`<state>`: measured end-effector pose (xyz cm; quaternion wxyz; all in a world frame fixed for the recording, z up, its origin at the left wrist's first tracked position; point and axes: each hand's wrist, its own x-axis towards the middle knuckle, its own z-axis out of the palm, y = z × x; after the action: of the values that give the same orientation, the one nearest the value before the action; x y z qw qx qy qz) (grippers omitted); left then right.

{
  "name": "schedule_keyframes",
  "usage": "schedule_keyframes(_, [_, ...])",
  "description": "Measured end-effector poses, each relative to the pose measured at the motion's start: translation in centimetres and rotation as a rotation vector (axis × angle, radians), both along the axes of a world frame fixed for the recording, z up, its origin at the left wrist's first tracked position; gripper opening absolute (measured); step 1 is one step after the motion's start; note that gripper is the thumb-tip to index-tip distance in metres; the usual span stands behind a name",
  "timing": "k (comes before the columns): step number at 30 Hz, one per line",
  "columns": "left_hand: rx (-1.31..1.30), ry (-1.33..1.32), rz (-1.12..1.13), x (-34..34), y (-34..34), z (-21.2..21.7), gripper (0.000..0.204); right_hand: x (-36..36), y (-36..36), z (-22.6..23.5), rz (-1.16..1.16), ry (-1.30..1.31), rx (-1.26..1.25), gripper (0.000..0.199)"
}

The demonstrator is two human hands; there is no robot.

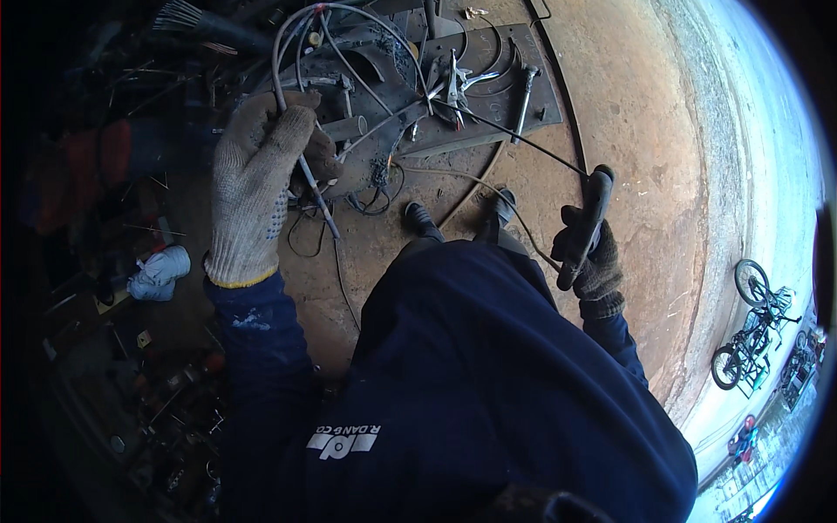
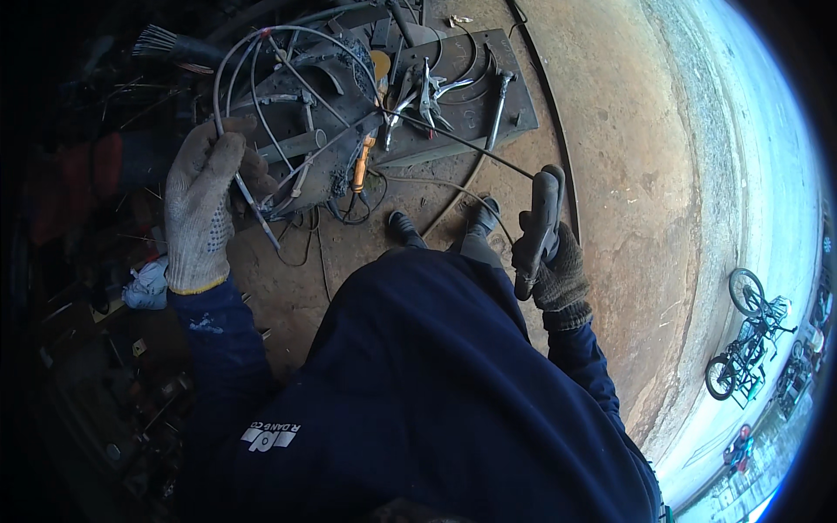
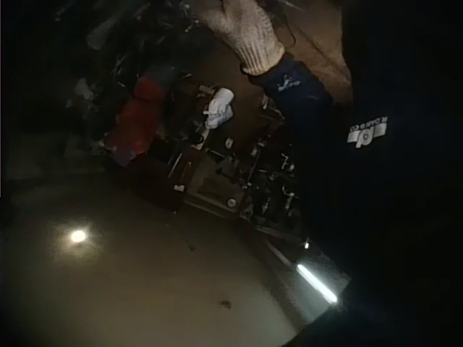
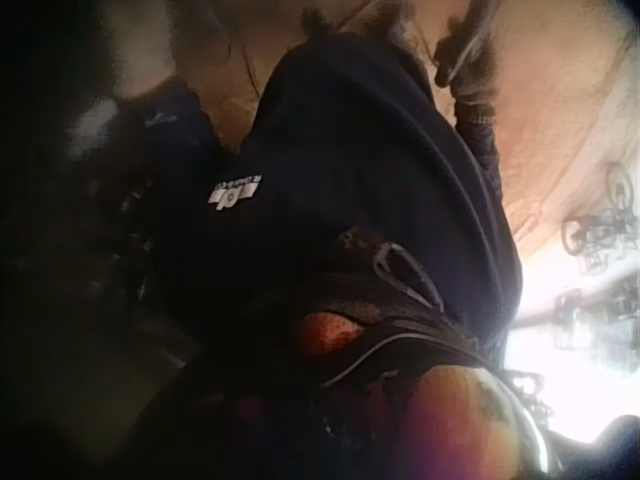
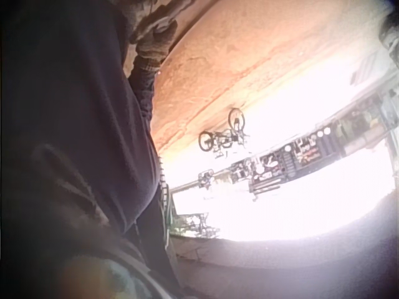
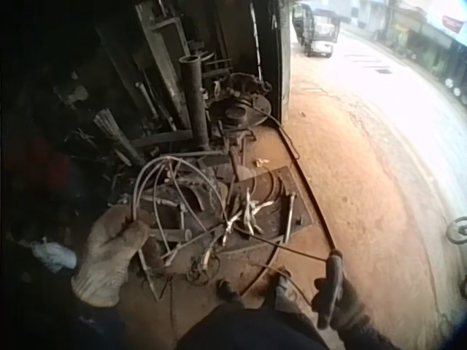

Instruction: The person holds a metal wire frame with a gloved hand and welds metal rods together using an electrode holder.

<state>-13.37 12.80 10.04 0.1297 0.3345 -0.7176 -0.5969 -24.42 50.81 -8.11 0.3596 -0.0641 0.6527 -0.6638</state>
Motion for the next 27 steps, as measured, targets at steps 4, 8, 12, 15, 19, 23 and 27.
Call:
schedule_keyframes(4, [0.009, 0.058, -0.03, -0.6, 0.7, -0.5, 0.031, -0.2, 0.1, 0.1, 0.012, 0.021, -0.009, 0.06])
schedule_keyframes(8, [-0.042, 0.062, -0.037, -1.2, 0.8, -0.9, 0.031, -0.3, 0.2, 0.0, 0.002, -0.016, -0.05, 0.063])
schedule_keyframes(12, [-0.059, 0.02, -0.033, -1.5, 0.7, -0.7, 0.03, -0.7, 0.4, -0.4, 0.005, -0.016, 0.003, 0.065])
schedule_keyframes(15, [-0.065, 0.017, -0.059, -1.7, 0.8, -0.5, 0.03, -0.7, 0.3, -0.6, 0.025, 0.018, 0.017, 0.063])
schedule_keyframes(19, [-0.033, 0.049, -0.092, -1.8, 1.2, -1.0, 0.032, -1.3, 1.0, -2.8, 0.081, 0.164, 0.145, 0.062])
schedule_keyframes(23, [-0.012, 0.033, -0.1, -2.2, 1.7, -0.7, 0.034, -1.4, 0.3, -3.0, 0.129, 0.312, 0.187, 0.064])
schedule_keyframes(27, [-0.026, 0.027, -0.061, -2.3, 2.0, -0.6, 0.037, -1.5, -0.4, -1.9, 0.157, 0.257, 0.186, 0.059])
